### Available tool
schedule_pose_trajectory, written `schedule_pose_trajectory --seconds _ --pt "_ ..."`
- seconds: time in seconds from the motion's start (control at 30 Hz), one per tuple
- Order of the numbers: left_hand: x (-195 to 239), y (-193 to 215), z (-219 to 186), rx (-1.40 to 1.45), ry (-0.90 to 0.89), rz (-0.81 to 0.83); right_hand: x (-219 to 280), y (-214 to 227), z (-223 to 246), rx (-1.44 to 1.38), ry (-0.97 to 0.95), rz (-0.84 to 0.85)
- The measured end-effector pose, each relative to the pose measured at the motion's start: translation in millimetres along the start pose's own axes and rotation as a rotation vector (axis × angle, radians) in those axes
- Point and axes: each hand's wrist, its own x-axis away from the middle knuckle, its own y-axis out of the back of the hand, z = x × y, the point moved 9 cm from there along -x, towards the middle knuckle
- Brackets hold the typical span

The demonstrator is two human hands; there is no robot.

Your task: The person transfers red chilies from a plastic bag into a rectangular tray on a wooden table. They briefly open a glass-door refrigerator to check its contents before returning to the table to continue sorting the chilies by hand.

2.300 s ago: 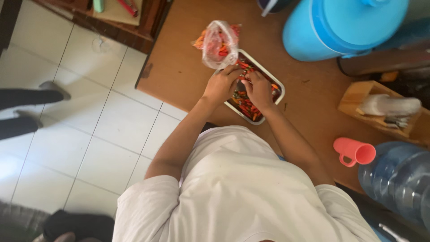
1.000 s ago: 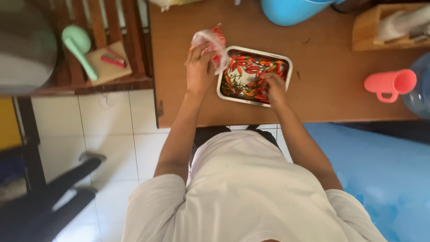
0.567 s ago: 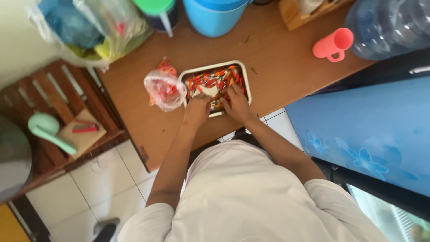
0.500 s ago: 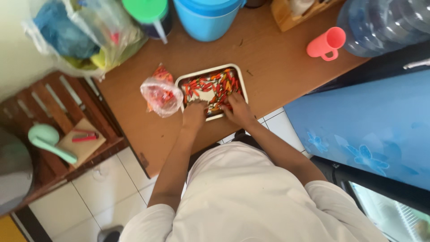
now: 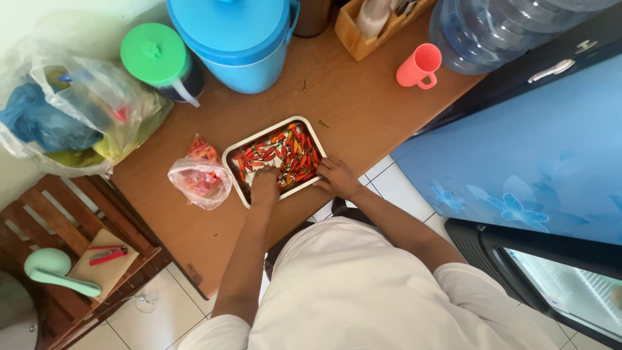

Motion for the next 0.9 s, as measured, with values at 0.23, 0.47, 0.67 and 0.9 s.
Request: schedule_pose_trajectory --seconds 0.23,0.47,0.67,0.9 --pt "-18.5 -16.0 -44.1 -0.022 -0.174 0.013 19.5 29.5 -41.5 0.054 -0.116 -0.027" --pt "-41.9 -42.2 -59.8 0.048 -0.136 0.094 36.2 65.2 -75.8 0.012 -0.240 -0.053" --pt "-51.7 -19.4 -90.6 0.182 -0.292 -0.130 38.3 97.3 -71.1 -0.072 -0.213 -0.147" --pt "-53.0 6.2 -120.9 0.399 -0.272 -0.119 14.8 107.0 -59.7 -0.191 -0.255 -0.369"
